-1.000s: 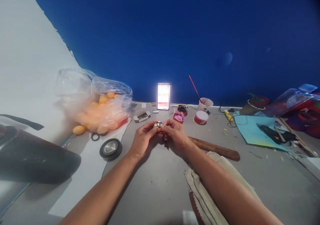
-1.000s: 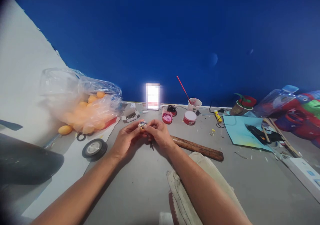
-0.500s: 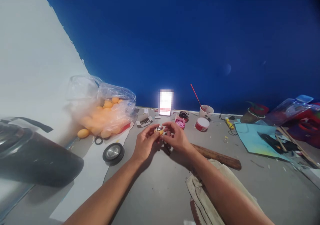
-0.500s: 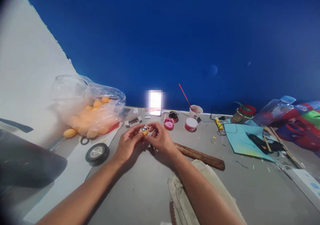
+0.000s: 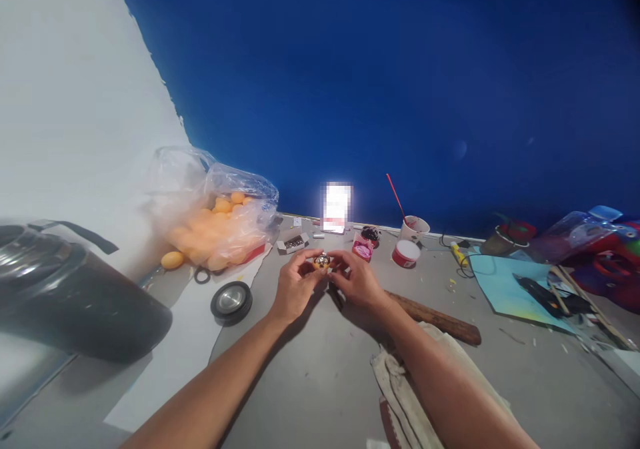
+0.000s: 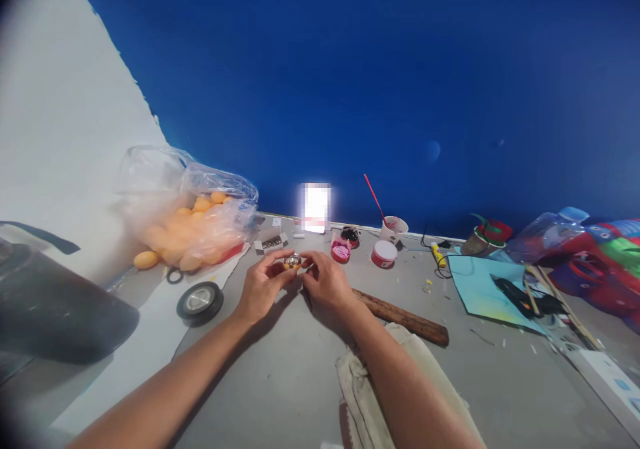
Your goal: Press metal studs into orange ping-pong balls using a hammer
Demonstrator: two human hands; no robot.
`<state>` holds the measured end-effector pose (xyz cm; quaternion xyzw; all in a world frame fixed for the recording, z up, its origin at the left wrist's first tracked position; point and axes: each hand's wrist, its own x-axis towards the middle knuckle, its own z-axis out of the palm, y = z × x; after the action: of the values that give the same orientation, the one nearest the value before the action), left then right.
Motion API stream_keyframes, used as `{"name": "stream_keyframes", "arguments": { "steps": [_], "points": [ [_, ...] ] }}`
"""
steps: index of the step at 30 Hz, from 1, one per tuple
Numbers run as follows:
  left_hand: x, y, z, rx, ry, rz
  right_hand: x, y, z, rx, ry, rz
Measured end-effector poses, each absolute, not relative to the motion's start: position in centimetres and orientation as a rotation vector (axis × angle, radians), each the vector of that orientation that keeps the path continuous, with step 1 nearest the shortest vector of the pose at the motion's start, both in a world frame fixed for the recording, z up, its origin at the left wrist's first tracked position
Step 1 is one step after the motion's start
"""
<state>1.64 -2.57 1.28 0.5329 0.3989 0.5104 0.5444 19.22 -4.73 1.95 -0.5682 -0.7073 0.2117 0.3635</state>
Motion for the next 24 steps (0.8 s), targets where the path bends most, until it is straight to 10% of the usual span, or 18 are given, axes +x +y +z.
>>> {"name": "stream_keyframes", "arguments": {
  "steps": [9,24],
  "points": [
    [1.1,-1.6,1.2,1.218,1.046,1.241,21.0,-6.0,5.3,-2.215,-2.277,0.287],
    [1.3,-0.7,-0.2,1.065,0.964,1.282,20.6,-6.3,6.3,-1.921,-2.155,0.383]
  ]
}}
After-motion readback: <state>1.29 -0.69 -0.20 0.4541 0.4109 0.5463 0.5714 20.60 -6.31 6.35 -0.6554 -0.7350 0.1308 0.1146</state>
